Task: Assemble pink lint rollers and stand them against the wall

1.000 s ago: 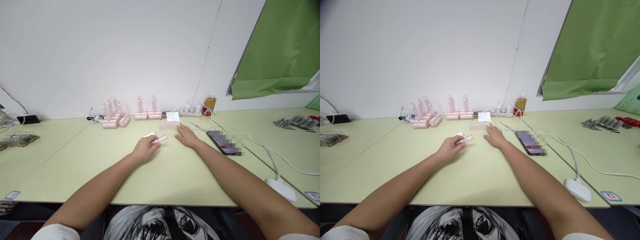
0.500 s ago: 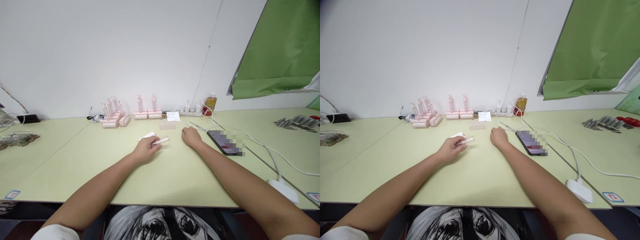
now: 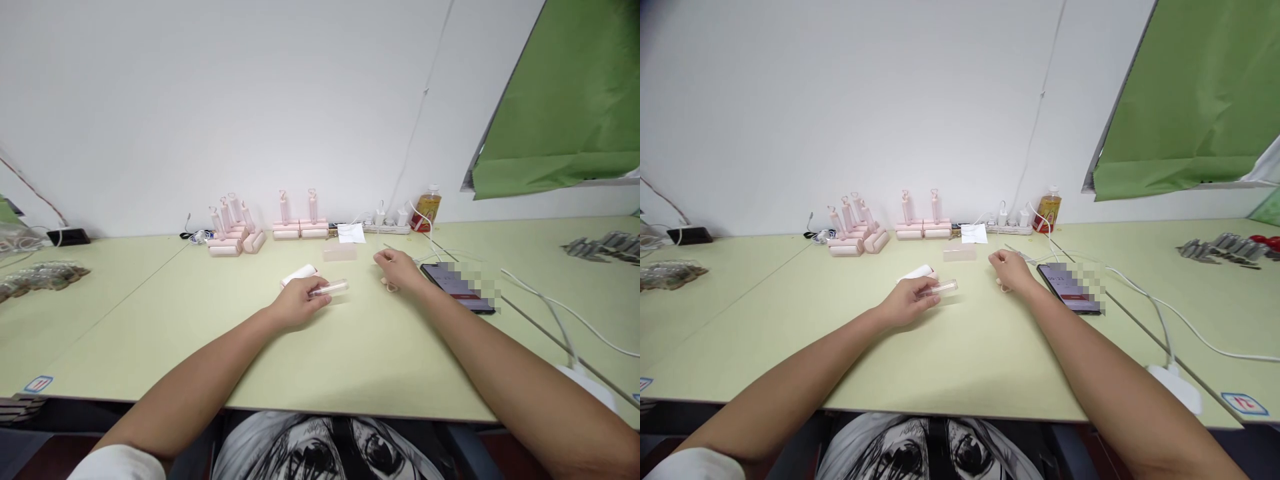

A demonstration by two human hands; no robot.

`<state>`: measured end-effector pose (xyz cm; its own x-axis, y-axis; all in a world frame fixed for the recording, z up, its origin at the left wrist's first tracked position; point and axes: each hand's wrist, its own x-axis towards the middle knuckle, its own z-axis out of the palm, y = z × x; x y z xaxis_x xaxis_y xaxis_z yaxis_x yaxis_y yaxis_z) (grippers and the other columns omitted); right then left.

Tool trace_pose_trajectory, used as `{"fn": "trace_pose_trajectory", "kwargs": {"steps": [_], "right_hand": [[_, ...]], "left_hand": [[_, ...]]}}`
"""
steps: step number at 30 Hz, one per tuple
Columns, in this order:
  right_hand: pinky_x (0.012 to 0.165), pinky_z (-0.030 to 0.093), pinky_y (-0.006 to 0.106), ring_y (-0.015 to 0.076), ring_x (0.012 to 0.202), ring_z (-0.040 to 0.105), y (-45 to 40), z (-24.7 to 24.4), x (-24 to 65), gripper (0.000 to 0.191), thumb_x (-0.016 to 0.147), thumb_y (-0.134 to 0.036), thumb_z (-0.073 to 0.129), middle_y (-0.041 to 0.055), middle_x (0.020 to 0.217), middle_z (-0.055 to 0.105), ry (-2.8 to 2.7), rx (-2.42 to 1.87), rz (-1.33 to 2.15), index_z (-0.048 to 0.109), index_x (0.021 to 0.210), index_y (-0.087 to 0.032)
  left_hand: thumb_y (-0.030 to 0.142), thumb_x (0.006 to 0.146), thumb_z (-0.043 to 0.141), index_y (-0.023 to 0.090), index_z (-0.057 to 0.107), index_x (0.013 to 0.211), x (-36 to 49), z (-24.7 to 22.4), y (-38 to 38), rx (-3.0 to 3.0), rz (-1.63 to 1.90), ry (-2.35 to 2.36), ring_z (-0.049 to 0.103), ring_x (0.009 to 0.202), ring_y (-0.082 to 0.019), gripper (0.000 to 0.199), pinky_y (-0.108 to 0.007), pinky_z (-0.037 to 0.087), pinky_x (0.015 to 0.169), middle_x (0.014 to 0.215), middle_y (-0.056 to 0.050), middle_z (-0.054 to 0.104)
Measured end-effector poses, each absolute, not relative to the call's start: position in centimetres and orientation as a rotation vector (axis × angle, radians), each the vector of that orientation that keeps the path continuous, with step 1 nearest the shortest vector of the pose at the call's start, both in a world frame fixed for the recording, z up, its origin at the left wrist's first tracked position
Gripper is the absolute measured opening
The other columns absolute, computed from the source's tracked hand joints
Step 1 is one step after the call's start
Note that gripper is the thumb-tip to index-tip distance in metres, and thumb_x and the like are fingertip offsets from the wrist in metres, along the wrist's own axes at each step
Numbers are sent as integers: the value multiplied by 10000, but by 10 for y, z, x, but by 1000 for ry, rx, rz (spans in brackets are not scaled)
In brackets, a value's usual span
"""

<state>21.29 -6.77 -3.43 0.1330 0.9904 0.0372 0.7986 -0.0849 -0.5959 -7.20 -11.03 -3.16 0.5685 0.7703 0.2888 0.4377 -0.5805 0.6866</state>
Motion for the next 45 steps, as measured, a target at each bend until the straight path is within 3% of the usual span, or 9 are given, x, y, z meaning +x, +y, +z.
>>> {"fn": "trace_pose_trajectory", "kwargs": {"steps": [4, 8, 13, 18, 25, 32, 39, 45], "right_hand": [[477, 444, 264, 167, 495, 629, -70, -28, 223, 253, 852, -376, 509, 62, 703, 694, -1738, -1993, 644, 601, 958, -166], [528, 419, 275, 201, 594, 643, -73, -20, 232, 219, 714, -370, 663, 56, 658, 695, -1855, -2067, 649, 614, 806, -178], [572, 403, 285, 237, 716, 622, -77, -19, 233, 201, 611, -298, 714, 92, 804, 692, -2060, -2056, 523, 626, 741, -173], [674, 428, 259, 180, 785, 597, -80, -24, 212, 258, 712, -306, 637, 44, 887, 670, -2177, -1685, 615, 670, 934, -178], [608, 415, 269, 141, 669, 524, -90, -23, 190, 470, 748, -433, 660, 11, 767, 573, -2017, -1151, 963, 670, 1110, -134], [638, 400, 265, 141, 693, 502, -106, -16, 174, 389, 790, -379, 639, 7, 773, 567, -2102, -1092, 866, 652, 1105, -151], [584, 361, 228, 122, 652, 453, -114, -11, 168, 203, 781, -342, 652, -18, 727, 526, -2126, -1072, 855, 611, 896, -179], [617, 386, 255, 148, 696, 501, -113, -10, 169, 281, 808, -381, 625, 21, 792, 614, -2183, -1091, 836, 695, 991, -180]], "left_hand": [[412, 851, 556, 189, 642, 1036, -73, -31, -111, 2245, 765, 940, 519, 703, -137, 302, -248, 408, 641, 800, -1, 600], [410, 849, 561, 190, 642, 1023, -73, -32, -110, 2251, 774, 934, 512, 699, -135, 293, -247, 406, 639, 794, 2, 595], [415, 847, 559, 190, 646, 1031, -72, -33, -109, 2258, 774, 952, 522, 700, -135, 304, -249, 414, 647, 806, 0, 609], [424, 850, 543, 206, 643, 1068, -75, -30, -107, 2268, 832, 1063, 552, 706, -144, 324, -259, 427, 662, 819, 1, 640], [358, 836, 559, 213, 643, 1113, -84, -25, -96, 2358, 862, 1118, 612, 839, -187, 324, -291, 469, 747, 1013, -45, 691], [366, 835, 585, 216, 660, 1104, -83, -28, -96, 2343, 845, 1052, 628, 851, -178, 317, -283, 477, 758, 1029, -37, 697], [348, 835, 583, 205, 661, 1116, -81, -27, -102, 2361, 791, 986, 598, 753, -152, 324, -267, 462, 705, 950, -32, 691], [381, 827, 589, 204, 656, 1128, -82, -25, -103, 2333, 765, 970, 602, 795, -166, 355, -278, 462, 734, 1016, -43, 694]]}}
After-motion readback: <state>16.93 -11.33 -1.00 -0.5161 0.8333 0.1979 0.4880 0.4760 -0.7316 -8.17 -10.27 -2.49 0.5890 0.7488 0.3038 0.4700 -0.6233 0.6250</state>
